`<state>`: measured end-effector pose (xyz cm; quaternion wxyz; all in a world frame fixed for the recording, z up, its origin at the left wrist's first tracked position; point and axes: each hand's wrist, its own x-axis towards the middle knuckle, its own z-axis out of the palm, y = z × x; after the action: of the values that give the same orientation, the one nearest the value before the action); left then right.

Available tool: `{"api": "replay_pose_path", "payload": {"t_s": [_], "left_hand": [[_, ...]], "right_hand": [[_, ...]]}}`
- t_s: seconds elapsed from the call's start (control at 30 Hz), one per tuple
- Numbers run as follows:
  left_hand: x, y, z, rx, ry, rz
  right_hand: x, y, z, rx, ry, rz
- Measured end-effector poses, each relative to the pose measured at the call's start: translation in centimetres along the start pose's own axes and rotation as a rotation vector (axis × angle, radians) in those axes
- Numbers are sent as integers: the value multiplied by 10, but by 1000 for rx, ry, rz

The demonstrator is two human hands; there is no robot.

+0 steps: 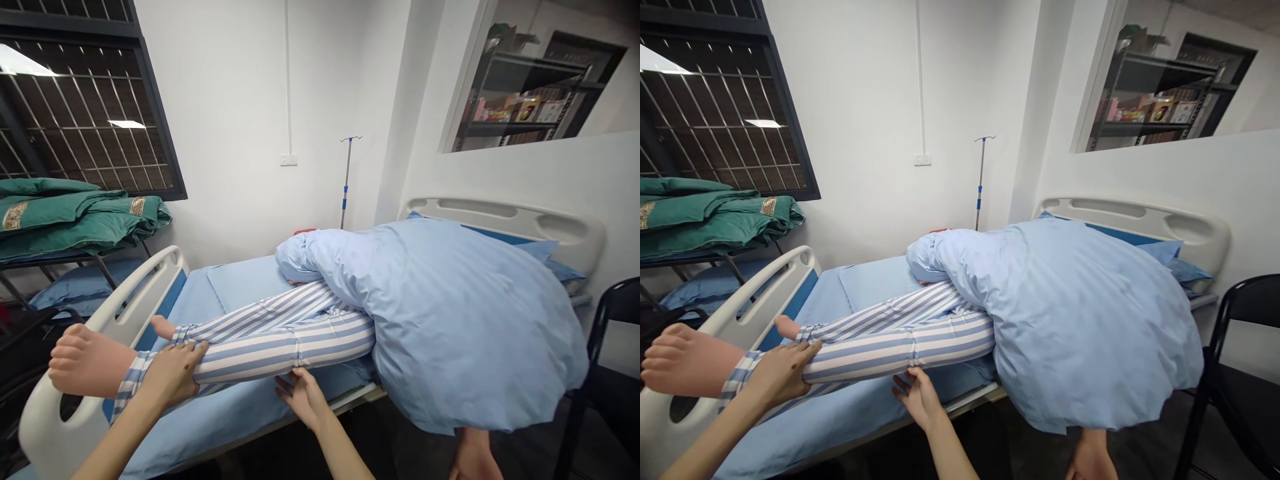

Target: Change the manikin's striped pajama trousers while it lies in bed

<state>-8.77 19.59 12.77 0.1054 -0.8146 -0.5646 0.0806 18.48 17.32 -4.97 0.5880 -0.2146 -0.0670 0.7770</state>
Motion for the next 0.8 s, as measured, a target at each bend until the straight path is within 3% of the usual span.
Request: {"api": "replay_pose_path", "payload": {"t_s": [0.13,0.3,0.4,0.53,0.67,0.8], "left_hand": [[0,-4,9,-35,29,2],[15,0,30,-186,74,-46],[31,21,50,-317,120,-109],[53,65,84,-531,115,-210],[68,101,123,-706,133,-215],[74,111,147,-730,169,-266]], "right_hand": [[-5,-11,9,0,-9,12],[-22,-45,34,-55,-90,-61],[-33,-68,53,-41,-119,-87],[-38,-91,73,-68,-84,-141],[-34,-96,74,-156,-11,-188],[-29,-91,68,-200,7,-213]]}}
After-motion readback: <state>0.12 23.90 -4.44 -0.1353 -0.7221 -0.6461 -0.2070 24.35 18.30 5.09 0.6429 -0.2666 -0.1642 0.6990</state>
